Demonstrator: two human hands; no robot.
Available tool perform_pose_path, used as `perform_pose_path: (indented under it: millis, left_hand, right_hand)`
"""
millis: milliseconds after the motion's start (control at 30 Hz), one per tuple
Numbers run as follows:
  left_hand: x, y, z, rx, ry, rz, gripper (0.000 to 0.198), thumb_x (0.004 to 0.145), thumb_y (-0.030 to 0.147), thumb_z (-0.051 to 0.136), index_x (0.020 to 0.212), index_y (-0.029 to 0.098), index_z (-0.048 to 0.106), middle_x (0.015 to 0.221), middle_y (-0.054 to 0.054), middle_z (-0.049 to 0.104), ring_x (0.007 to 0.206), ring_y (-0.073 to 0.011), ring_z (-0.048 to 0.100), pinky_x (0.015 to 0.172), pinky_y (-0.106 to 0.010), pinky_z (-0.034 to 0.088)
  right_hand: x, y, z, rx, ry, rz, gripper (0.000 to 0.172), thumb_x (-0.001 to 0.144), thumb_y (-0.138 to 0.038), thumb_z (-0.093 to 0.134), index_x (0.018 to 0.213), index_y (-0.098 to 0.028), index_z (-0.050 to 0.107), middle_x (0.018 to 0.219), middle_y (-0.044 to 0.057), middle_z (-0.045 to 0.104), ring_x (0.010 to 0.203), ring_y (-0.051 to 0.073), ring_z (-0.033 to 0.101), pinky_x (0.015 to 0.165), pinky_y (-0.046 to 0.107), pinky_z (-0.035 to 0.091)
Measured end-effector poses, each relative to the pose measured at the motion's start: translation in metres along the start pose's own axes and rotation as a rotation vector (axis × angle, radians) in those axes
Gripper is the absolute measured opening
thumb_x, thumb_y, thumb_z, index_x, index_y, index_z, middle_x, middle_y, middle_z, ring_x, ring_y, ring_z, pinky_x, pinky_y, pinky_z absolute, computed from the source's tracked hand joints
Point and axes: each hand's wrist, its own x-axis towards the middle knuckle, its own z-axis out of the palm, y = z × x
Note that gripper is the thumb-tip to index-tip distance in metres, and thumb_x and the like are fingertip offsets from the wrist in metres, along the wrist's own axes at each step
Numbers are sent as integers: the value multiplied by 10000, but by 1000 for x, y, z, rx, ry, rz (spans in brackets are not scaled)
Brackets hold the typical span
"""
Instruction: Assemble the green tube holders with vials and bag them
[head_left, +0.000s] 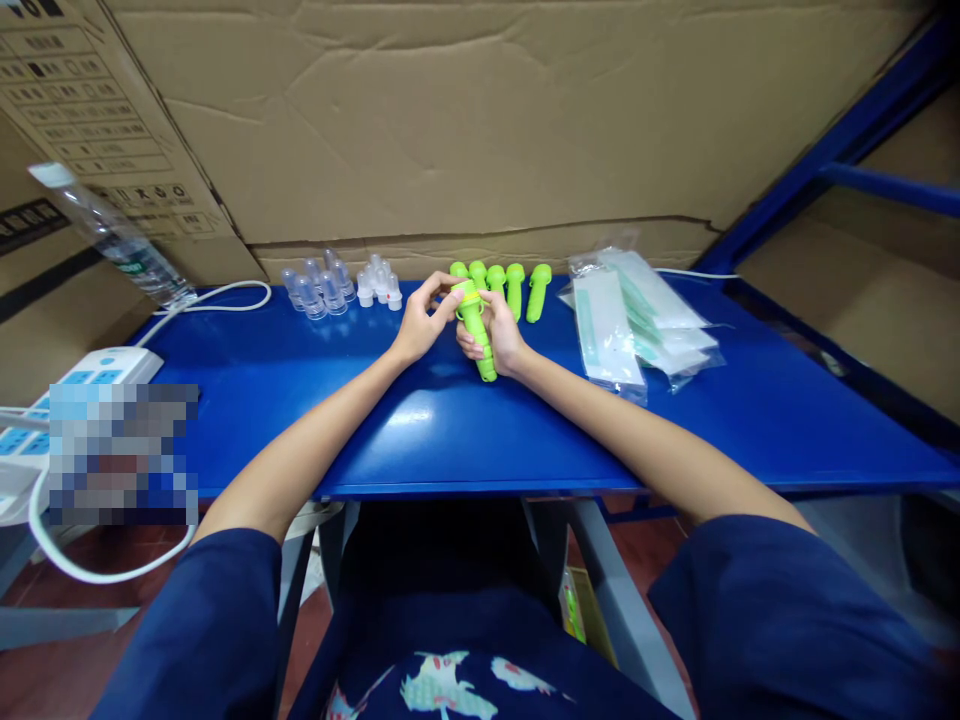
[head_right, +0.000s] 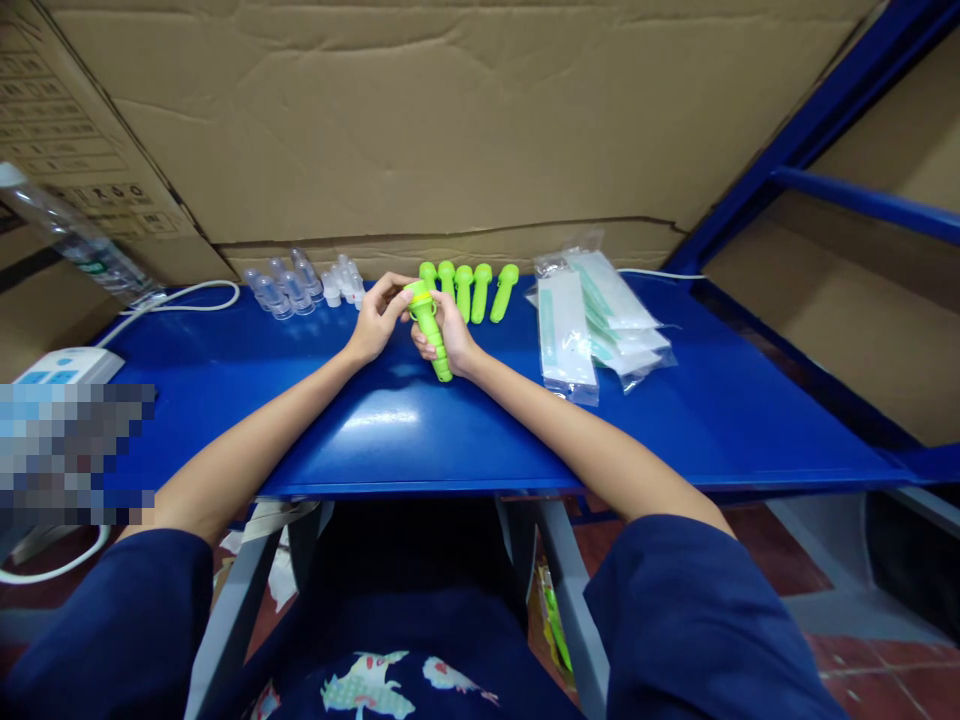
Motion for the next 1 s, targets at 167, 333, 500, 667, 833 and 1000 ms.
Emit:
perform_pose_path:
  millis: [167, 333, 500, 667, 833, 1000]
  left_hand:
    - [1, 1, -2, 22, 5, 20, 617, 967, 780, 569, 1125, 202, 715, 1077, -104, 781, 888, -202, 747, 649, -288, 560]
    - [0, 2, -3, 80, 10, 41, 639, 965, 776, 575, 1122, 177, 738, 1104, -116, 800, 937, -217, 750, 708, -302, 565]
    - [-1, -3, -3, 152, 64, 21, 606, 1009, 742, 528, 1176, 192, 722, 1128, -110, 801, 1008, -226, 761, 761, -311, 580]
    - [5, -17, -14, 179, 208, 18, 637, 978, 782, 515, 1252, 232, 683, 1196, -112, 782, 1014, -215, 765, 766, -315, 595]
    - [9, -19, -25, 219, 164, 12, 728, 967, 818, 475, 1445, 285, 612, 1270, -113, 775, 1097, -245, 767, 871, -362, 609]
    - [12, -7, -33, 417, 101, 104, 696, 1071, 740, 296, 1447, 280, 659, 1416, -108, 736, 1328, -279, 677, 1161, -469, 495]
  right_hand:
    - [3, 3, -6, -20, -36, -37, 566, 1015, -758, 337, 825, -251, 499, 456, -35, 393, 362, 108, 253, 338, 210, 219]
    - [5, 3, -5, -7, -26, 7, 655, 1001, -834, 301, 763, -240, 439, 443, -40, 377, 346, 89, 265, 326, 201, 222]
    - [11, 10, -4, 29, 70, -15, 494, 1122, -599, 288, 908, -219, 521, 567, -3, 550, 433, 131, 473, 426, 232, 426]
    - [18, 29, -12, -262, 104, -290, 302, 951, -457, 678, 1074, -210, 557, 873, 52, 730, 723, 169, 703, 688, 295, 616]
    - [22, 37, -27, -580, 7, -416, 655, 805, -521, 786, 1331, -241, 515, 1192, 129, 759, 1102, 290, 758, 1013, 497, 626]
    - [28, 32, -38, -696, 41, -417, 817, 750, -721, 812, 1338, -227, 533, 1103, 146, 758, 1085, 353, 762, 999, 573, 636]
